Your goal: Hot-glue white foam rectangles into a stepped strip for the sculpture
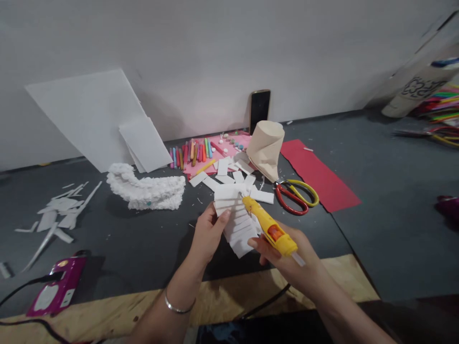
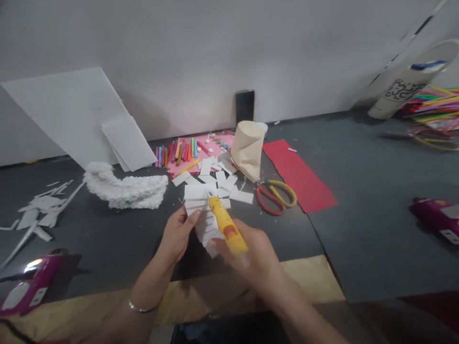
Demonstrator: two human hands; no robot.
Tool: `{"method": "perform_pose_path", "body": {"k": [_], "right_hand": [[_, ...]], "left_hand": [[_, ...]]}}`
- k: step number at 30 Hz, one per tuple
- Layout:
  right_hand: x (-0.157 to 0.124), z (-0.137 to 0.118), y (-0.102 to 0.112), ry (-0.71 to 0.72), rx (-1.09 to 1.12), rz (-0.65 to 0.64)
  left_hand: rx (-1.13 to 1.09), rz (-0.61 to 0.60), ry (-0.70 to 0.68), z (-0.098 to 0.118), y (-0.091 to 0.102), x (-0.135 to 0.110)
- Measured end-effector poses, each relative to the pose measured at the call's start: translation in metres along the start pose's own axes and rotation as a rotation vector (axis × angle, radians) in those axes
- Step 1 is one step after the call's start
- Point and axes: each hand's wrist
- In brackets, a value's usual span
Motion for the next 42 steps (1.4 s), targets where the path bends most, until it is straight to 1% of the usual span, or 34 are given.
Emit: {"method": "perform_pose_path", "body": {"k": [4, 10, 12, 14, 17, 19, 22, 24, 26, 29, 32, 36, 39, 42], "right_hand": [[-0.002, 0.003, 0.003, -0.009, -0.006, 0.032], [-0.002, 0.006, 0.007, -0.029, 0.04, 0.039], [0.0, 0.007, 0.008, -0.027, 0.065, 0.071], [0.004, 0.007, 0.01, -0.023, 0.078, 0.13], [0.014, 0.007, 0.014, -0.002, 0.08, 0.211], [0.023, 0.008, 0.016, 0.015, 0.06, 0.23], [0.038, 0.008, 0.016, -0.026, 0.056, 0.213], [0.047, 0.01, 0.014, -0.062, 0.105, 0.196], [0.055, 0.011, 0.011, -0.063, 0.163, 0.181], [0.064, 0.014, 0.005, -0.071, 0.242, 0.111], [0.068, 0.015, 0.001, -0.114, 0.306, 0.059], [0.069, 0.015, -0.002, -0.129, 0.378, 0.073], [0.069, 0.018, -0.002, -0.094, 0.358, 0.074], [0.07, 0.023, 0.001, -0.101, 0.346, 0.086]], "left_hand": [[-0.008, 0.003, 0.002, -0.001, 0.0, 0.0], [-0.029, 0.016, 0.019, 0.001, 0.0, 0.0], [-0.06, 0.022, 0.025, 0.002, 0.0, 0.0], [-0.111, 0.021, 0.044, 0.003, -0.001, 0.001], [-0.207, 0.016, 0.101, 0.004, -0.004, 0.001], [-0.272, 0.012, 0.134, 0.006, -0.005, 0.002], [-0.361, 0.007, 0.17, 0.01, -0.007, 0.001], [-0.408, 0.007, 0.195, 0.013, -0.008, 0.001], [-0.445, 0.009, 0.218, 0.016, -0.01, 0.0], [-0.487, -0.004, 0.241, 0.017, -0.012, 0.0], [-0.503, -0.019, 0.254, 0.017, -0.014, 0.0], [-0.489, -0.023, 0.257, 0.016, -0.016, -0.002], [-0.466, -0.037, 0.254, 0.013, -0.018, -0.003], [-0.451, -0.003, 0.236, 0.01, -0.015, 0.0]]}}
Point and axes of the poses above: each hand's wrist, its own x-axis towards the middle knuckle, its own y-axis out of the back of the hand, z = x × y, and after that the axes turned 5 degrees about x, right-handed
